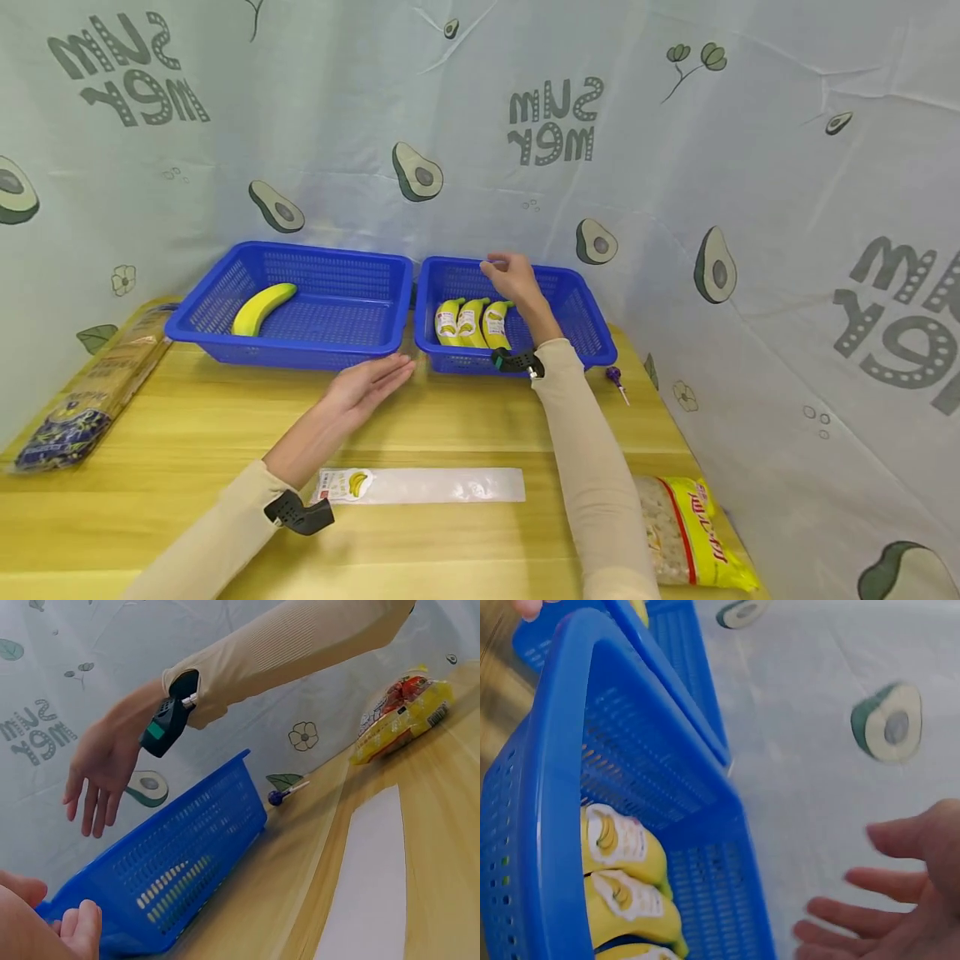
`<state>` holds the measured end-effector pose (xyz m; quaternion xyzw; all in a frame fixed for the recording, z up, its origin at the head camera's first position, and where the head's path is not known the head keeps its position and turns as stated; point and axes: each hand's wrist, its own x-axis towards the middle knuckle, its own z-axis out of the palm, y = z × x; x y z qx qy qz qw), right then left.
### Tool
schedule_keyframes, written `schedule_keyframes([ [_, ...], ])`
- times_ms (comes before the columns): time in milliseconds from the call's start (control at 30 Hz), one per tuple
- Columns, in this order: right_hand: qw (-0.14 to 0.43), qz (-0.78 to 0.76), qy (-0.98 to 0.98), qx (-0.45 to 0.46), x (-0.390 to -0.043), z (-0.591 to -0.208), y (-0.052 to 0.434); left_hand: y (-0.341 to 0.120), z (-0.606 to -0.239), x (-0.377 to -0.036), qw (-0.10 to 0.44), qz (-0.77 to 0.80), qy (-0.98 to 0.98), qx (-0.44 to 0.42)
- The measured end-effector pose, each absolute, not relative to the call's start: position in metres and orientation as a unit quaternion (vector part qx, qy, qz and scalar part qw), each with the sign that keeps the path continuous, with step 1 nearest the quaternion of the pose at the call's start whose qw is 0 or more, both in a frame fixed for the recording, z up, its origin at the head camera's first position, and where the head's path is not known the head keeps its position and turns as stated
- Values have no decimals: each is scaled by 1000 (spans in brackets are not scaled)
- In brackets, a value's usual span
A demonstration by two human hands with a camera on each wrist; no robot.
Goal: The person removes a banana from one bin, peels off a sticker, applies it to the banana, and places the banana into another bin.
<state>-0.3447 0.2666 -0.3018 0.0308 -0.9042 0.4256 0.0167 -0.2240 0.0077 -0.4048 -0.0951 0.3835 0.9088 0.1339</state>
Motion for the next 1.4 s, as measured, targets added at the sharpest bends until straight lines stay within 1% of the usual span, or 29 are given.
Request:
schedule_keyframes([
  [200,-19,359,-927,103,-340,-293,243,-21,-410,-217,121,903,401,-96],
  [467,-46,342,-925,157,-339,-288,210,-62,-418,-206,115,898,415,-95],
  [733,-53,291,-928,226,-341,-290,181,-111,-418,-203,85,902,401,-137],
  [933,-63,269,-931,237,-343,-294,162,-141,-420,-204,75,905,388,-161],
  [1267,-73,251,-933,247,-346,-297,133,-186,-411,-212,69,923,318,-205],
  [1400,-78,248,-930,259,-343,-297,123,-199,-408,-214,55,932,276,-227],
])
